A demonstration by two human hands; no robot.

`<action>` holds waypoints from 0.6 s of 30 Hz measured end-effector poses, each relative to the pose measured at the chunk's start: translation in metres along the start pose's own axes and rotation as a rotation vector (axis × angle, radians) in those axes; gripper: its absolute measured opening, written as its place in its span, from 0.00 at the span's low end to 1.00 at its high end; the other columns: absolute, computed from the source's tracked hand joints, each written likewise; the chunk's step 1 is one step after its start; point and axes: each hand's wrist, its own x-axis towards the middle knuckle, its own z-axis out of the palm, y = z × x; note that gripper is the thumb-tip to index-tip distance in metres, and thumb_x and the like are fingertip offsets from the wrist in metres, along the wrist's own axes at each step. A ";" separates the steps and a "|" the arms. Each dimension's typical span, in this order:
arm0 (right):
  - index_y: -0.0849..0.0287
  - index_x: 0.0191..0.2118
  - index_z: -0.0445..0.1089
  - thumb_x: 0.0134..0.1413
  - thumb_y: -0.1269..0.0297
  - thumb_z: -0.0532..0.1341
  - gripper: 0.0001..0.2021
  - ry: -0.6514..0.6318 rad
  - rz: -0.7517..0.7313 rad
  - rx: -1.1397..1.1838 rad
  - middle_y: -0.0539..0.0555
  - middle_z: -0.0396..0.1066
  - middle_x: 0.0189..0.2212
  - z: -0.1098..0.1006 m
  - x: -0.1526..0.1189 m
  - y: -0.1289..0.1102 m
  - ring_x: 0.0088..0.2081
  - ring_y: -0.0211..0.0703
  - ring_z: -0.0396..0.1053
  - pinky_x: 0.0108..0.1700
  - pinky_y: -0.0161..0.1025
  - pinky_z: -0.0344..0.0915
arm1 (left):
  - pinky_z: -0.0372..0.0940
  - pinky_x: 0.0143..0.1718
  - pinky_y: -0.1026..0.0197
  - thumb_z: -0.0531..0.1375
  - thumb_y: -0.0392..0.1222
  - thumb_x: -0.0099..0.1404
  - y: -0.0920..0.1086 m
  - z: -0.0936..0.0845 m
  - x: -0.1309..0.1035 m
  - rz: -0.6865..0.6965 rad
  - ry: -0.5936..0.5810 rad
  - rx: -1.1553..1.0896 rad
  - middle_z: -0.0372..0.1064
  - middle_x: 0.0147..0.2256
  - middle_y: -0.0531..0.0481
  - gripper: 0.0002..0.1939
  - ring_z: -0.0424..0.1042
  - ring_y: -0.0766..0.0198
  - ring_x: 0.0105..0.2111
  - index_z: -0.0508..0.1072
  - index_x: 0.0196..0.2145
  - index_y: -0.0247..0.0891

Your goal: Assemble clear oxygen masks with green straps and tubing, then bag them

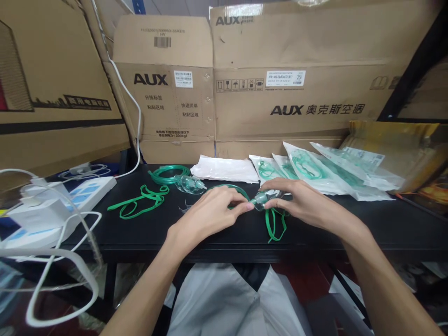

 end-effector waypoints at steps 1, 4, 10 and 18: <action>0.51 0.52 0.77 0.61 0.53 0.64 0.16 -0.002 -0.006 -0.014 0.56 0.71 0.59 0.002 0.001 0.006 0.61 0.57 0.66 0.62 0.51 0.59 | 0.65 0.48 0.59 0.57 0.54 0.73 -0.004 -0.004 -0.003 -0.013 -0.024 0.014 0.79 0.45 0.51 0.16 0.75 0.56 0.46 0.81 0.45 0.47; 0.49 0.55 0.75 0.61 0.55 0.64 0.18 -0.014 -0.001 -0.069 0.58 0.63 0.65 0.012 0.005 0.025 0.65 0.59 0.61 0.64 0.54 0.59 | 0.63 0.54 0.55 0.59 0.55 0.71 -0.016 -0.013 -0.011 -0.110 -0.104 0.085 0.77 0.51 0.52 0.16 0.74 0.53 0.52 0.79 0.50 0.49; 0.49 0.59 0.71 0.65 0.59 0.60 0.18 0.353 0.013 -0.138 0.59 0.63 0.64 0.026 -0.005 0.021 0.63 0.61 0.63 0.62 0.58 0.60 | 0.64 0.52 0.56 0.59 0.51 0.71 -0.019 -0.009 -0.018 -0.131 -0.119 0.097 0.76 0.50 0.51 0.13 0.74 0.54 0.51 0.80 0.47 0.49; 0.57 0.38 0.80 0.59 0.39 0.61 0.24 -0.086 0.491 0.734 0.58 0.78 0.35 0.070 -0.104 -0.051 0.39 0.52 0.75 0.42 0.42 0.70 | 0.67 0.42 0.60 0.58 0.47 0.72 0.032 -0.003 -0.021 0.011 -0.224 -0.091 0.80 0.38 0.57 0.11 0.78 0.59 0.39 0.82 0.37 0.51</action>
